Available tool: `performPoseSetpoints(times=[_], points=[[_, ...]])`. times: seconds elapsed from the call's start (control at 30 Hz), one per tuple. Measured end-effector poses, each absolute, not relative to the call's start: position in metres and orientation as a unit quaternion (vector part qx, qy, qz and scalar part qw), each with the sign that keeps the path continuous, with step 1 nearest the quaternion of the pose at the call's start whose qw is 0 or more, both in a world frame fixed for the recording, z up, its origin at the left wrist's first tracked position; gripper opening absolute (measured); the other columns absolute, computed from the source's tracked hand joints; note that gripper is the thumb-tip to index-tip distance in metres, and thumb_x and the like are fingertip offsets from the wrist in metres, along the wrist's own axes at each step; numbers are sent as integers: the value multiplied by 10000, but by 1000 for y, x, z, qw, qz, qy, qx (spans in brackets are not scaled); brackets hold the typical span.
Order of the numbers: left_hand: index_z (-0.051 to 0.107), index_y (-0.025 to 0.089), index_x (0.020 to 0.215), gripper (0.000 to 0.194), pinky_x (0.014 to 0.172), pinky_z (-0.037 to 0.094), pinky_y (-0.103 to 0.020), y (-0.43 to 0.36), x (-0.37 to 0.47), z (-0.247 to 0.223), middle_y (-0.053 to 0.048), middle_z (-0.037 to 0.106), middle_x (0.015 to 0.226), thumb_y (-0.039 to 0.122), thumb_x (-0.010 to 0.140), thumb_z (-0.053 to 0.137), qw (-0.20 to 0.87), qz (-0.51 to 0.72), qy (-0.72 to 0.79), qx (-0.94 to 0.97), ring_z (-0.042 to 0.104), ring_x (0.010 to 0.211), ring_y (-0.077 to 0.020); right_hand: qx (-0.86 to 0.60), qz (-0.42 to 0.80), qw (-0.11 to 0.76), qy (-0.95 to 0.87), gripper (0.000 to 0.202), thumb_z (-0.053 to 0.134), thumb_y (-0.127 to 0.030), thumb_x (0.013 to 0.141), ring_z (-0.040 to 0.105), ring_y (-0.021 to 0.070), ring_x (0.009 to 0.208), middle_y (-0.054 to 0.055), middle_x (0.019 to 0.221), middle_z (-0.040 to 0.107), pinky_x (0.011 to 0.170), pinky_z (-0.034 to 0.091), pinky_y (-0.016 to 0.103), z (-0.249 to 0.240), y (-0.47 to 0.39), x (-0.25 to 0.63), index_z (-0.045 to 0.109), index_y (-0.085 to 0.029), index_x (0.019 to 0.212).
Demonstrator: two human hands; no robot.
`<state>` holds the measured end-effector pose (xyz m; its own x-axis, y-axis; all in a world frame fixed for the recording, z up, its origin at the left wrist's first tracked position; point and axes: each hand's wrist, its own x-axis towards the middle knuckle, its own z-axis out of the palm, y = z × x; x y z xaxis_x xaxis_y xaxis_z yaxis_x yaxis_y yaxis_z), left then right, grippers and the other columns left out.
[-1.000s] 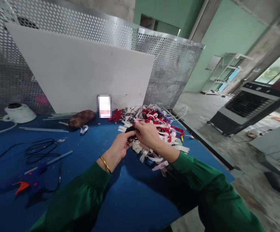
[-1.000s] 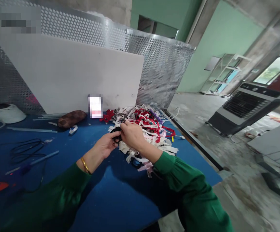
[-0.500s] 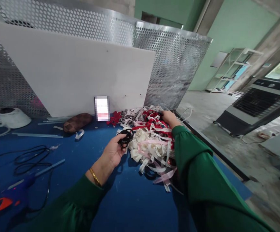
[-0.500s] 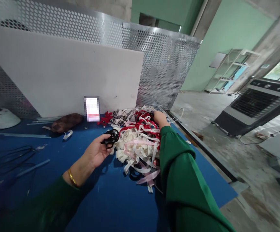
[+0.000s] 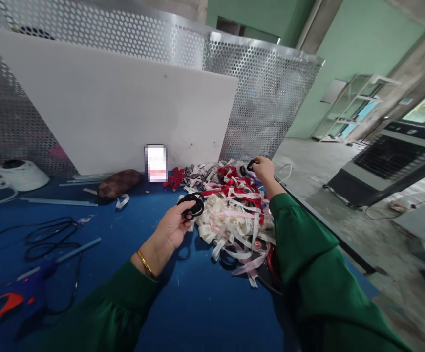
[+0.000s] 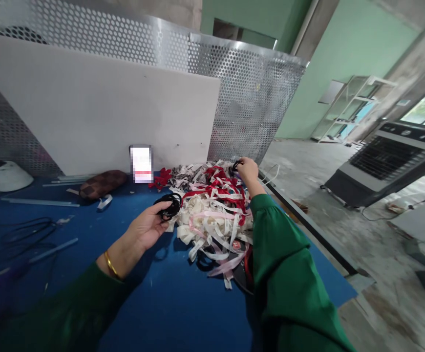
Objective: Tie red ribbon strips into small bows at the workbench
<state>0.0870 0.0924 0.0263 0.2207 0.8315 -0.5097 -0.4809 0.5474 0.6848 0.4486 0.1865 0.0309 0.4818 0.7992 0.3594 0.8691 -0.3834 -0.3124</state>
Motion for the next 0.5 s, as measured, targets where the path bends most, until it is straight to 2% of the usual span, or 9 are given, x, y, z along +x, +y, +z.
performPoseSetpoints(times=[0.07,0.13,0.2,0.23,0.33,0.43,0.5], points=[[640,111,794,208,356,290,-172,92,88,27,-18,609,635,96,631,768,744,442,461,196,439,441,-57,-812,-79,282,-505,386,470,-192,778,649,212,945,84,1024,726,797,485,287,52,177,441,703,-175,1085],[635,115,766,204,359,288,-176,91,89,29,-12,597,606,106,622,779,737,451,464,195,433,432,-57,-763,-14,384,-520,331,505,-213,753,651,190,837,69,908,727,746,495,280,72,163,425,709,-159,1008],[633,117,755,203,359,278,-180,89,88,31,-7,590,592,124,621,786,733,463,458,197,420,422,-53,-661,149,501,-538,262,575,-243,711,634,164,721,53,791,705,682,501,273,89,145,400,703,-145,918],[633,117,754,204,359,272,-181,89,88,32,-6,591,591,134,623,788,731,469,454,199,417,420,-52,-604,250,523,-548,243,616,-258,689,622,151,679,43,758,694,655,503,269,94,135,386,699,-148,888],[636,115,764,208,357,248,-180,87,88,33,-17,608,613,159,632,790,731,476,446,201,415,423,-51,-499,414,547,-530,211,694,-247,648,590,112,612,27,743,688,598,495,240,96,110,344,697,-164,842],[633,112,763,229,361,229,-182,85,89,32,-27,619,626,171,623,804,731,472,448,203,416,423,-51,-480,484,539,-495,91,698,-191,642,580,111,578,29,677,667,548,483,232,83,95,310,671,-159,723],[622,113,744,248,373,227,-184,83,91,31,-21,608,605,166,605,820,727,471,458,202,421,424,-51,-472,512,530,-483,72,702,-179,652,595,122,584,24,648,650,562,500,248,72,88,293,662,-161,709]])
